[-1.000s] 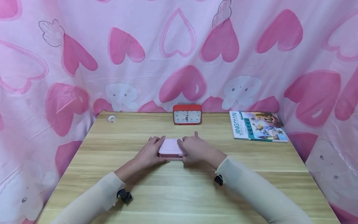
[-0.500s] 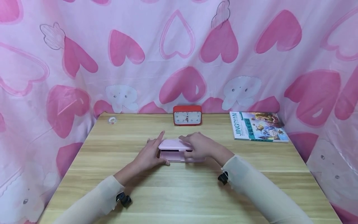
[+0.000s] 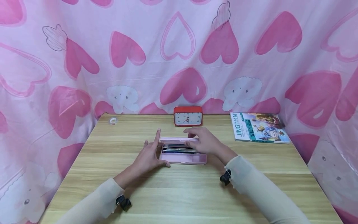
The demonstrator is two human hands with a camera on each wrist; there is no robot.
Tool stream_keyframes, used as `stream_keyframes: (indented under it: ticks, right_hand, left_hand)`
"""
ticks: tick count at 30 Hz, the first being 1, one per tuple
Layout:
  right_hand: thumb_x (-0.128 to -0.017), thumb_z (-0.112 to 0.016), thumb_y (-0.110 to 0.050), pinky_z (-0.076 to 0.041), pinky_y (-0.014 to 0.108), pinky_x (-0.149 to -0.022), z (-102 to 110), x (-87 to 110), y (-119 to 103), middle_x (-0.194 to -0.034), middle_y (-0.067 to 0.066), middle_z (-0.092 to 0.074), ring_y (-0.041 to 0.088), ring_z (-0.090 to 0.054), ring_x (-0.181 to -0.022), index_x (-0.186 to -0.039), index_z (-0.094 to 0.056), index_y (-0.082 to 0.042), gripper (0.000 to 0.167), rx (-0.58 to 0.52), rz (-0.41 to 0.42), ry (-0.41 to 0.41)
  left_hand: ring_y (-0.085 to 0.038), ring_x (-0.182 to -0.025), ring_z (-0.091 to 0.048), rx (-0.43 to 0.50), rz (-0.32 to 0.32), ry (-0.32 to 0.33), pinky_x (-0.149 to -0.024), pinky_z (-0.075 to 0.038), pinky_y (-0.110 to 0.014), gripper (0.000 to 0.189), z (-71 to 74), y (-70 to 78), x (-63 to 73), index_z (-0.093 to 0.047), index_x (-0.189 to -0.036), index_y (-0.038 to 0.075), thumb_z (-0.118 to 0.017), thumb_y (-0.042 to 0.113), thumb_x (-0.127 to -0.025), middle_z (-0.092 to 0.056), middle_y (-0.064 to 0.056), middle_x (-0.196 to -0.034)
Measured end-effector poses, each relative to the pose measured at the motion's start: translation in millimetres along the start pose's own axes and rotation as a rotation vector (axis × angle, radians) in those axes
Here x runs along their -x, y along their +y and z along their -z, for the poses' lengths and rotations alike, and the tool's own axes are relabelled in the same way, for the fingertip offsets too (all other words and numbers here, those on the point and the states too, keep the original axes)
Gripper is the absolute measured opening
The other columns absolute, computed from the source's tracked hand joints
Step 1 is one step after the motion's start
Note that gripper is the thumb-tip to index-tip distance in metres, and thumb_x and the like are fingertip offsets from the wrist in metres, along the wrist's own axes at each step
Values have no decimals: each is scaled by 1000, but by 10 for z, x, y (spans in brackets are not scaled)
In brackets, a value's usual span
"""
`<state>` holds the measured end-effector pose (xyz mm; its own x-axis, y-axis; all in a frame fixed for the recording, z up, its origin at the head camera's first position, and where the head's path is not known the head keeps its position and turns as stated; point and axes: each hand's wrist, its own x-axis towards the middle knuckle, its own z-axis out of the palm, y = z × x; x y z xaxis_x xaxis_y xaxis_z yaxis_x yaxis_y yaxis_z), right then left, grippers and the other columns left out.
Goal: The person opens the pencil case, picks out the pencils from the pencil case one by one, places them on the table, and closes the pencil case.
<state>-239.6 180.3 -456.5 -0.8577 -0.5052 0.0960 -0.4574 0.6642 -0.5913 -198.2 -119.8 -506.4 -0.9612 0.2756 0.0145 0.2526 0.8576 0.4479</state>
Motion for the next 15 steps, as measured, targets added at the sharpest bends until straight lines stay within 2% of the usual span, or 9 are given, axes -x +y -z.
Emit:
stream_keyframes:
  ticks: [2, 5, 8, 11, 15]
  right_hand:
    - [-98, -84, -37, -59, 57, -107, -18, -12, 26, -123, -2, -71, 23, -65, -118, -141, -68, -26, 47, 15, -10, 90]
    - [-96, -87, -37, -51, 61, -113, -58, -29, 55, -130, 4, -63, 27, -58, -127, -125, -63, -21, 41, 68, -21, 228]
    - [-94, -90, -36, -43, 63, -115, -91, -26, 54, -132, 9, -57, 32, -49, -132, -112, -58, -18, 41, 138, -41, 334]
    - [-93, -91, -33, -44, 58, -107, -107, -3, 36, -124, 12, -55, 34, -46, -124, -107, -65, -16, 34, 222, -42, 402]
    - [-95, -90, -27, -46, 49, -94, -121, 42, 25, -114, 10, -55, 31, -48, -113, -112, -78, -14, 24, 306, -30, 441]
  left_hand:
    - [-38, -150, -60, -4, 9, -5, -139, -15, -69, 167, 0, 6, 4, 26, -173, 38, -101, 62, -67, -67, -5, -158]
    - [-39, -150, -59, -3, 5, -1, -139, -15, -71, 166, 3, 20, 14, 24, -173, 38, -102, 61, -68, -66, -5, -160]
    - [-39, -149, -60, -7, 2, 8, -138, -16, -72, 164, 5, 27, 19, 20, -174, 39, -103, 60, -68, -67, -6, -158]
    - [-40, -147, -62, -19, -2, 20, -137, -17, -74, 162, 6, 31, 22, 15, -176, 39, -103, 59, -67, -69, -6, -156]
    - [-41, -144, -64, -39, -9, 32, -136, -19, -76, 157, 12, 35, 22, 7, -178, 39, -103, 59, -68, -68, -9, -156]
